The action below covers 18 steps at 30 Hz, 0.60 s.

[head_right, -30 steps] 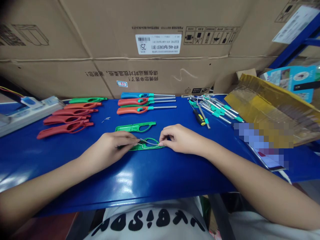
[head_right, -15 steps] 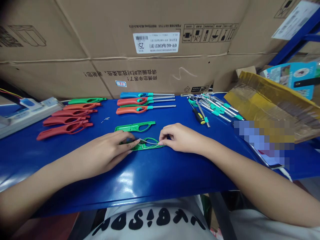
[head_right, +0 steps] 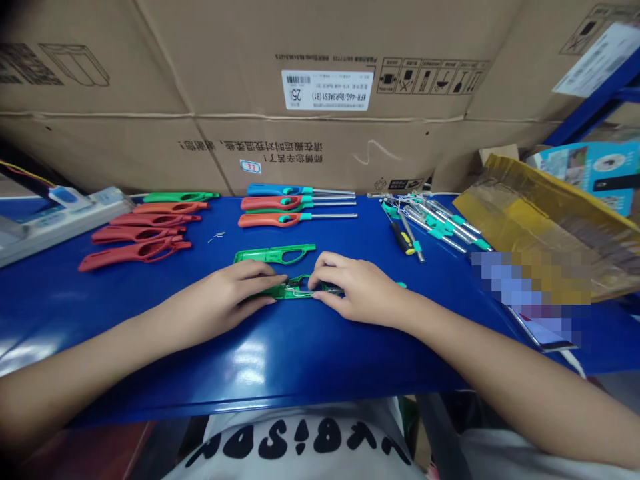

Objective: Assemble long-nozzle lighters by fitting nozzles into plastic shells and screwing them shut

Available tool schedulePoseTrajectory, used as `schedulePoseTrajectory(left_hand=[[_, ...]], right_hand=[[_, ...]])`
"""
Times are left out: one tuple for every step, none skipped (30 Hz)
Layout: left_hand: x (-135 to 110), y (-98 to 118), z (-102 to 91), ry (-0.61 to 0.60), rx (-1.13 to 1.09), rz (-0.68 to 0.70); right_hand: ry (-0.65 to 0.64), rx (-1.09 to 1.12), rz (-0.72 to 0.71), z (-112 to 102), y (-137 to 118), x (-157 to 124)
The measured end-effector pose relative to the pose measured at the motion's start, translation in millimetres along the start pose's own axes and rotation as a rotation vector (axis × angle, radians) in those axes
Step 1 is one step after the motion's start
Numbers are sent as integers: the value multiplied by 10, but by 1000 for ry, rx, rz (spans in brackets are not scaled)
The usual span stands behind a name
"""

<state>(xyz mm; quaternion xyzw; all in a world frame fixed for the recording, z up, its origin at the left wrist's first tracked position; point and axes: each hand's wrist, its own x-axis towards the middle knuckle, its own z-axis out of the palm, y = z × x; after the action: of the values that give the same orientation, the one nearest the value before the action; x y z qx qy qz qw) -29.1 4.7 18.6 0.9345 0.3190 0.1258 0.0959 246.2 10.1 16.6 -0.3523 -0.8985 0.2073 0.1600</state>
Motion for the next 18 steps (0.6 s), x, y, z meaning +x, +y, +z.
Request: schedulePoseTrajectory(left_hand=[[2,-13,19,22,-18,-1],[4,-23,36,38,-34,-4],[5,-32,50,50,-48,-7],[7,-38,62,58,-61,-8],[10,-42,72,66,-71,-7],[12,-44,82,76,-79,-3],[15,-44,92,83,-87,3],[16,-42,102,88,-94,9],[18,-38,111,93,-102,15],[18,-33,120,98,-109,17],[19,-26,128,101,-114,18],[19,-20,134,104,-119,20],[20,-13,137,106,-124,21],[21,-6,139,106,-130,24],[23,0,138,102,-135,27],[25,5,135,94,-141,32],[28,9,131,85,-145,36],[32,12,127,77,-148,37]], right_hand=[[4,10,-8,5,-4,0],[5,21,-18,7,-8,0],[0,30,-29,7,-13,0],[-8,35,-40,6,-17,0],[-15,39,-49,4,-21,1],[-12,42,-49,3,-25,2],[2,41,-40,2,-27,5],[20,38,-20,2,-29,8],[35,32,-1,2,-29,12],[40,22,13,3,-27,16],[35,9,21,3,-24,19],[23,-6,22,3,-19,21],[8,-18,18,4,-14,22],[-1,-24,14,6,-7,23],[-3,-23,12,8,0,25],[0,-16,13,11,7,26],[4,-5,14,13,13,28],[7,7,15,15,18,31]])
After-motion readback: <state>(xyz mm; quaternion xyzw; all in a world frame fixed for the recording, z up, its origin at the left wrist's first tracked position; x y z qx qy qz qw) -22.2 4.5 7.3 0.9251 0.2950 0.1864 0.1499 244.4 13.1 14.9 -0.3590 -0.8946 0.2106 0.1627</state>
